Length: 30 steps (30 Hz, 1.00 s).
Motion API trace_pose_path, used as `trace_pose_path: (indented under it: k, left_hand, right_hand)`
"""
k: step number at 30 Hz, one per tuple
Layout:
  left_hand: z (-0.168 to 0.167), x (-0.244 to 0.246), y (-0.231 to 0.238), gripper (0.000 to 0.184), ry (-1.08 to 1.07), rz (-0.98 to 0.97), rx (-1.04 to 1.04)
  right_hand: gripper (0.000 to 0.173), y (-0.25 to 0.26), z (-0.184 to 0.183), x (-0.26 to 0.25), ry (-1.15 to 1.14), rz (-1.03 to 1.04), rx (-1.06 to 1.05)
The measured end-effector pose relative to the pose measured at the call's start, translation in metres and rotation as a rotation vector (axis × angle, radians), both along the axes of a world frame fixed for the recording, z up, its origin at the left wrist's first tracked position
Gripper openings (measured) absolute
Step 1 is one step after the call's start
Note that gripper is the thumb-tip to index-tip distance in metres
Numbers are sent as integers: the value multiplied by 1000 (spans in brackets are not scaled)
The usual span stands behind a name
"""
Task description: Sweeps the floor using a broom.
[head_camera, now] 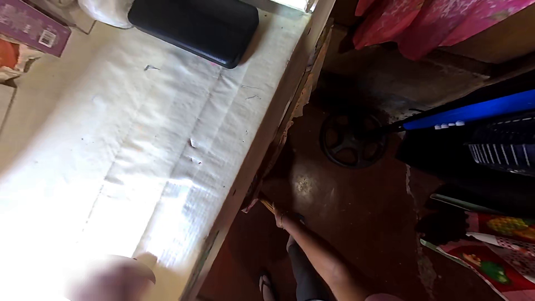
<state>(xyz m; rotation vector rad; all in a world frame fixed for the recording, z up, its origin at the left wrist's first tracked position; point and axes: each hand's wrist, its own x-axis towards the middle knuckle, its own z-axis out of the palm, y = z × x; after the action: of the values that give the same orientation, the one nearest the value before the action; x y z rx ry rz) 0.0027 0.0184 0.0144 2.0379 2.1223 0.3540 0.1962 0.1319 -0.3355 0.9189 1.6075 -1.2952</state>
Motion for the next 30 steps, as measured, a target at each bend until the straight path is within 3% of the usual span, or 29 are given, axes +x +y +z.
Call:
trace_pose_path:
  k: [4,8,10,16,19,23,26,30]
  left_hand:
    - [-3,0,-2,59,26,1,18]
    - [-5,-1,-5,57,34,18,35]
    - [-6,-1,-5,57,34,18,38]
    - [-6,-5,-6,59,5,1,35]
    - [-6,-4,-5,58,-9,-10,34]
    - [-6,-4,-4,59,4,-17,46]
    - [-7,-5,-5,61,1,-20,47]
    - [-4,-3,-2,60,12,-34,44]
  right_hand:
    - [86,71,34,29,30,64,95]
    - [83,125,49,58,-22,-4,266]
    - [76,132,49,44,-51,-89,277]
    - [49,116,-4,-34,81,-446,268]
    - [53,101,15,-31,98,-313,211]
    - [40,104,45,10,81,-73,218]
    - [71,112,48,57,36,152,264]
    - [89,121,62,136,-112,-17,362]
